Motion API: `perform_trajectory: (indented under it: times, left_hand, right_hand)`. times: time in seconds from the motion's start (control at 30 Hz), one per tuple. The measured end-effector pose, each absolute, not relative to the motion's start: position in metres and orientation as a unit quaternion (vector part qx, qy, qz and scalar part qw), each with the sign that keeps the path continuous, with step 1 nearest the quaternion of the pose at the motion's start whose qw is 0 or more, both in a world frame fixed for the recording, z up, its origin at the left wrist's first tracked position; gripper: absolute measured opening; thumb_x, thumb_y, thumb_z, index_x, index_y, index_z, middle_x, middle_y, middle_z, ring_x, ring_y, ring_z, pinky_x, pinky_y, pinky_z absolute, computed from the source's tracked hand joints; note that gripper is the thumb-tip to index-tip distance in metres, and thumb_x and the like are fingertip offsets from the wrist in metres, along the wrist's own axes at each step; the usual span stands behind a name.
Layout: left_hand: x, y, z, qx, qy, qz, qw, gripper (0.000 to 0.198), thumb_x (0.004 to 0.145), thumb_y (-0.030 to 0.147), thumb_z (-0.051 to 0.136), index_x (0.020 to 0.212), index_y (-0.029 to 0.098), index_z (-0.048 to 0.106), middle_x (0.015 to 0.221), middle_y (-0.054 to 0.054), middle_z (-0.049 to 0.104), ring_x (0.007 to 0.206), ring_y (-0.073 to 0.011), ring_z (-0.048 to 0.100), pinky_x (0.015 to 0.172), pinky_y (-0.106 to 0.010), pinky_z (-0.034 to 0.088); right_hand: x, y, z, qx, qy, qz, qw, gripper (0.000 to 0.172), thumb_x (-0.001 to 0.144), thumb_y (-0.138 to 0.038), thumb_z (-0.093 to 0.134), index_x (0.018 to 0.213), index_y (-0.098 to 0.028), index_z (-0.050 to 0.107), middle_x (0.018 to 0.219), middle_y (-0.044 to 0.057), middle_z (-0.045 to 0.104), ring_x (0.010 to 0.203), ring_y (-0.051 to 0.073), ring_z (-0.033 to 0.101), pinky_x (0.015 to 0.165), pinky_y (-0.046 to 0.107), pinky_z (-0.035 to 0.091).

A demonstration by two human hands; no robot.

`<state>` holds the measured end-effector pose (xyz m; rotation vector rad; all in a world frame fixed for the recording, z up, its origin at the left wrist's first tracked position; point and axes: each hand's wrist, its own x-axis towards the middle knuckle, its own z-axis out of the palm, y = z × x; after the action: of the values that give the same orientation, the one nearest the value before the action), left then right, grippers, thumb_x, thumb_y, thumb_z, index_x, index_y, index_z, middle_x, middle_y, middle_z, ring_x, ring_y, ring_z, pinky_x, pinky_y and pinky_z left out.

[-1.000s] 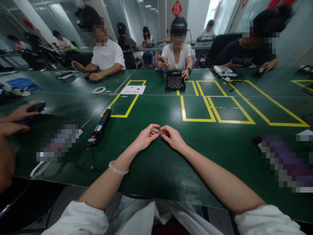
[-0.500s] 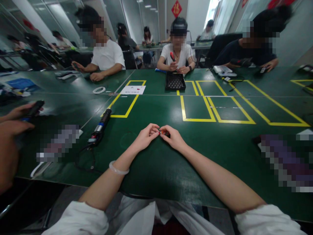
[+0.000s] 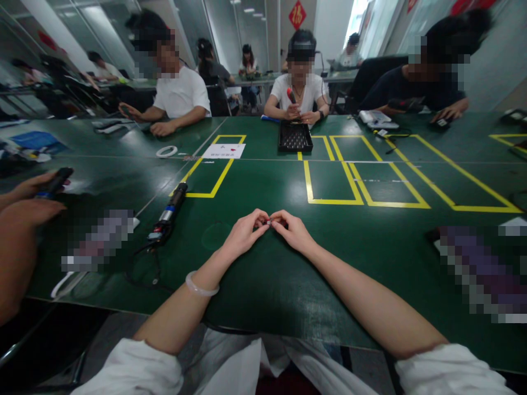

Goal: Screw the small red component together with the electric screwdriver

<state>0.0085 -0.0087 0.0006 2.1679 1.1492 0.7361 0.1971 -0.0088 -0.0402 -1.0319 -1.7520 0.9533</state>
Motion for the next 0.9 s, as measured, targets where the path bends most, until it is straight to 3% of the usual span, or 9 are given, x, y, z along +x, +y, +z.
perform_trajectory:
  times: [0.13, 0.3, 0.6, 0.9]
  left_hand:
    - [0.0069, -0.0067, -0.0008, 0.8, 0.439, 0.283, 0.296, 0.02, 0.09, 0.036, 0.052, 0.103, 0.022, 0.056, 0.097, -0.003, 0.065, 0.088, -0.0169, 0.063, 0.082, -0.03, 0.049]
    - [0.0067, -0.0055, -0.0032, 0.793, 0.438, 0.284, 0.313, 0.021, 0.09, 0.036, 0.053, 0.104, 0.021, 0.057, 0.099, -0.003, 0.067, 0.089, -0.0166, 0.065, 0.083, -0.03, 0.05]
    - [0.0059, -0.0041, -0.0029, 0.787, 0.44, 0.28, 0.328, 0.023, 0.089, 0.037, 0.053, 0.103, 0.02, 0.059, 0.098, -0.004, 0.067, 0.088, -0.0172, 0.064, 0.082, -0.031, 0.049]
    - [0.0051, -0.0015, -0.0057, 0.718, 0.435, 0.302, 0.452, 0.029, 0.088, 0.041, 0.054, 0.098, 0.014, 0.063, 0.091, -0.007, 0.069, 0.083, -0.0163, 0.064, 0.081, -0.032, 0.05]
  right_hand:
    - [0.1966, -0.0073, -0.0431, -0.39, -0.707, 0.391, 0.442, 0.024, 0.083, -0.024, 0.061, 0.106, -0.02, 0.055, 0.088, 0.001, 0.067, 0.079, 0.014, 0.062, 0.075, 0.028, 0.048]
    - [0.1959, -0.0067, -0.0429, -0.393, -0.713, 0.378, 0.44, 0.015, 0.085, -0.022, 0.057, 0.099, -0.02, 0.057, 0.088, 0.001, 0.066, 0.079, 0.014, 0.061, 0.074, 0.028, 0.047]
    - [0.1958, -0.0062, -0.0431, -0.402, -0.718, 0.346, 0.451, 0.013, 0.086, -0.025, 0.059, 0.097, -0.019, 0.06, 0.093, 0.003, 0.065, 0.081, 0.014, 0.061, 0.072, 0.027, 0.047]
    - [0.1962, -0.0052, -0.0463, -0.384, -0.666, 0.436, 0.468, 0.019, 0.088, -0.033, 0.059, 0.1, -0.018, 0.061, 0.084, 0.002, 0.069, 0.076, 0.014, 0.064, 0.072, 0.027, 0.049]
